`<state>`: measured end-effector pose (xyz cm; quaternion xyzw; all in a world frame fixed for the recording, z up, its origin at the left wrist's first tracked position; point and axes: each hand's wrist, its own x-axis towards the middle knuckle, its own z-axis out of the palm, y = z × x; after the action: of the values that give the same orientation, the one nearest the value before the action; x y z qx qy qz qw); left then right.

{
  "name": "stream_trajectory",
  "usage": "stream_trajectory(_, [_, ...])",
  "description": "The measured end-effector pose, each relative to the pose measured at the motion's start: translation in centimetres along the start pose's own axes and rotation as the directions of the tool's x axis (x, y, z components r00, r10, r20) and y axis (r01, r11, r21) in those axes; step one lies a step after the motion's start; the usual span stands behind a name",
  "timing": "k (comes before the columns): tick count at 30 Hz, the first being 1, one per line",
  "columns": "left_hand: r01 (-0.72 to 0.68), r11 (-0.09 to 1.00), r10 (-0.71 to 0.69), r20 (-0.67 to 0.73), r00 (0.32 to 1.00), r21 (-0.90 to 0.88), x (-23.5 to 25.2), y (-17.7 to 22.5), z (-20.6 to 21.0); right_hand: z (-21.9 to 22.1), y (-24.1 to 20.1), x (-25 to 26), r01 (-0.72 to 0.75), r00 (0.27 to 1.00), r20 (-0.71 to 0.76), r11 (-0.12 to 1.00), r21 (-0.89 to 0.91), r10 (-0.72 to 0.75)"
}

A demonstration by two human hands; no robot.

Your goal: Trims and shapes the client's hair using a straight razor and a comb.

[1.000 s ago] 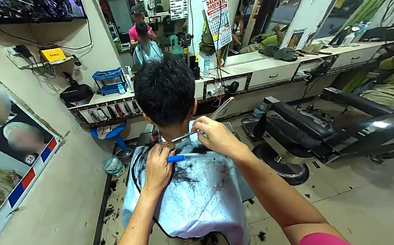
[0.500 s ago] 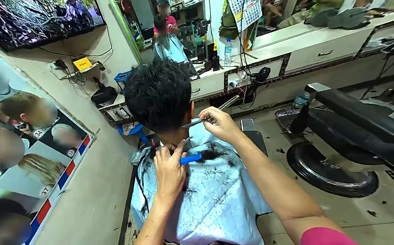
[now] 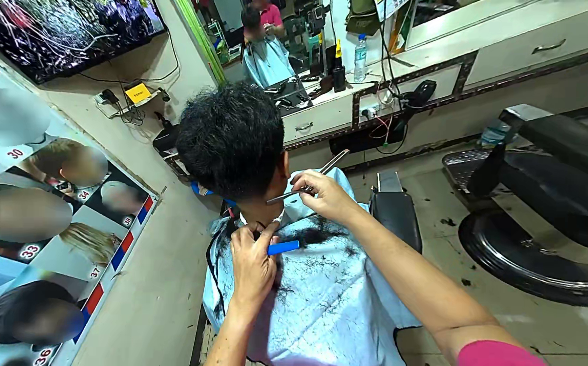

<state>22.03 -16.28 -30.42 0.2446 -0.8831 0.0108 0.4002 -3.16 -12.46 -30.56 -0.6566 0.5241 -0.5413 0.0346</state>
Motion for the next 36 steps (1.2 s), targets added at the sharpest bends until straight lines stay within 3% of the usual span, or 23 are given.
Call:
stream_trajectory(4, [-0.025,0.999,0.026,0.015,1.000,-0.035,-0.1,-0.6,-0.4,-0.1,-0.9,-0.1,0.018,0.990,0.139,1.000,-0.022,-0.015])
stream_trajectory(8, [-0.110,0.978,0.127,0.087,0.988,-0.179,1.0,-3.0,-2.4,0.0,-2.4,0.1,-0.021,1.000,0.008,0.995,-0.096,0.022])
stream_trajectory(12, [-0.152,0.942,0.191,0.106,0.976,-0.299,2.8,-8.1,-3.3,0.0,-4.2,-0.4,-0.020,0.993,0.111,0.983,-0.180,0.041])
stream_trajectory(15, [-0.199,0.879,0.295,0.164,0.941,-0.433,3.1,-11.2,-2.3,0.3,-7.2,-0.1,-0.068,0.998,-0.030,0.961,-0.270,0.062])
stream_trajectory(18, [-0.258,0.820,0.378,0.146,0.914,-0.511,3.0,-12.8,-1.5,1.7,-10.1,-0.3,-0.142,0.986,-0.143,0.883,-0.447,0.087])
stream_trajectory(22, [-0.275,0.762,0.421,0.125,0.898,-0.587,2.8,-14.0,-1.0,4.1,-13.7,-1.8,-0.231,0.971,-0.102,0.721,-0.653,0.218])
stream_trajectory(27, [-0.304,0.705,0.464,0.093,0.881,-0.640,2.5,-14.8,-0.5,6.1,-17.4,-1.0,-0.300,0.954,-0.237,0.592,-0.748,0.183])
stream_trajectory(32, [-0.299,0.688,0.457,0.074,0.886,-0.661,2.4,-14.9,-0.1,7.2,-18.6,-1.1,-0.305,0.947,-0.198,0.517,-0.800,0.252])
stream_trajectory(36, [-0.292,0.682,0.452,0.072,0.889,-0.671,2.4,-15.2,0.1,7.5,-19.3,0.1,-0.321,0.947,-0.264,0.488,-0.811,0.184])
